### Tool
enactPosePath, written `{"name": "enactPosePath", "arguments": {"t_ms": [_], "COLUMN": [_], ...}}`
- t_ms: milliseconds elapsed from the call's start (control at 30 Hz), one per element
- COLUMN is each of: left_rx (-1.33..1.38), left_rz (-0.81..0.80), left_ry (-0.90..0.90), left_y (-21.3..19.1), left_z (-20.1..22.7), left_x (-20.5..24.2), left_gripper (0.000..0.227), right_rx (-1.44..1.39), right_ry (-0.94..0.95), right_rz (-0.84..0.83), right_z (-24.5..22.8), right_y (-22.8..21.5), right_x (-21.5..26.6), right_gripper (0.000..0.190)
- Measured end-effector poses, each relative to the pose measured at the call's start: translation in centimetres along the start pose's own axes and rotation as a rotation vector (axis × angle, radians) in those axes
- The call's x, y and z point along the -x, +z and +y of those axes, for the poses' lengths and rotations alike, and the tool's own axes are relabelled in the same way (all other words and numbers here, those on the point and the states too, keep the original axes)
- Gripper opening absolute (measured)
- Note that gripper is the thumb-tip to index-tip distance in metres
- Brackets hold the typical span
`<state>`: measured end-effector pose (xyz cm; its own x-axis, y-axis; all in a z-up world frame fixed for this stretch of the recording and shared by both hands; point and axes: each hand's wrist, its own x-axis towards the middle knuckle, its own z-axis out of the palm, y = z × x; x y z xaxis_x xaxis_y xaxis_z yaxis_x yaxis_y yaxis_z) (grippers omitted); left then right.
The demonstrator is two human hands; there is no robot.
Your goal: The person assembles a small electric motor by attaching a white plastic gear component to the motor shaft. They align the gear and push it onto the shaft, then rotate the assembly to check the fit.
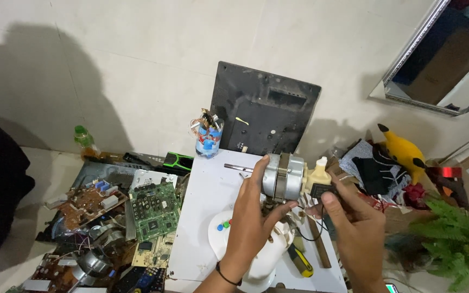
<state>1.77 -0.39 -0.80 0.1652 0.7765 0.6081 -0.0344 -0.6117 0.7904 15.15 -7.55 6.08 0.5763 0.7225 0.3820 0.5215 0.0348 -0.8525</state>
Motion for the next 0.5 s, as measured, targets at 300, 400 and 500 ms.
{"name": "enactPosePath", "arguments": {"t_ms": [300, 400, 500], "left_rx": [0.029, 0.039, 0.029], "left_rz": [-0.003, -0.002, -0.024], "left_ry": [0.052, 0.066, 0.089], "left_y": [0.0, -0.1, -0.2], "left_z": [-0.7, -1.0, -1.2], "left_x": [0.1, 0.1, 0.0], "left_gripper": [0.083, 0.082, 0.083], "right_rx": [0.11, 0.058, 0.14], "right_ry": [-0.166, -0.244, -0.266], "right_rz": [0.013, 0.014, -0.001], "right_z": [3.1, 3.9, 2.6], "right_y": [-0.6, -0.3, -0.7], "right_x": [-0.4, -0.4, -0.2], "right_gripper": [0.05, 0.053, 0.05]}}
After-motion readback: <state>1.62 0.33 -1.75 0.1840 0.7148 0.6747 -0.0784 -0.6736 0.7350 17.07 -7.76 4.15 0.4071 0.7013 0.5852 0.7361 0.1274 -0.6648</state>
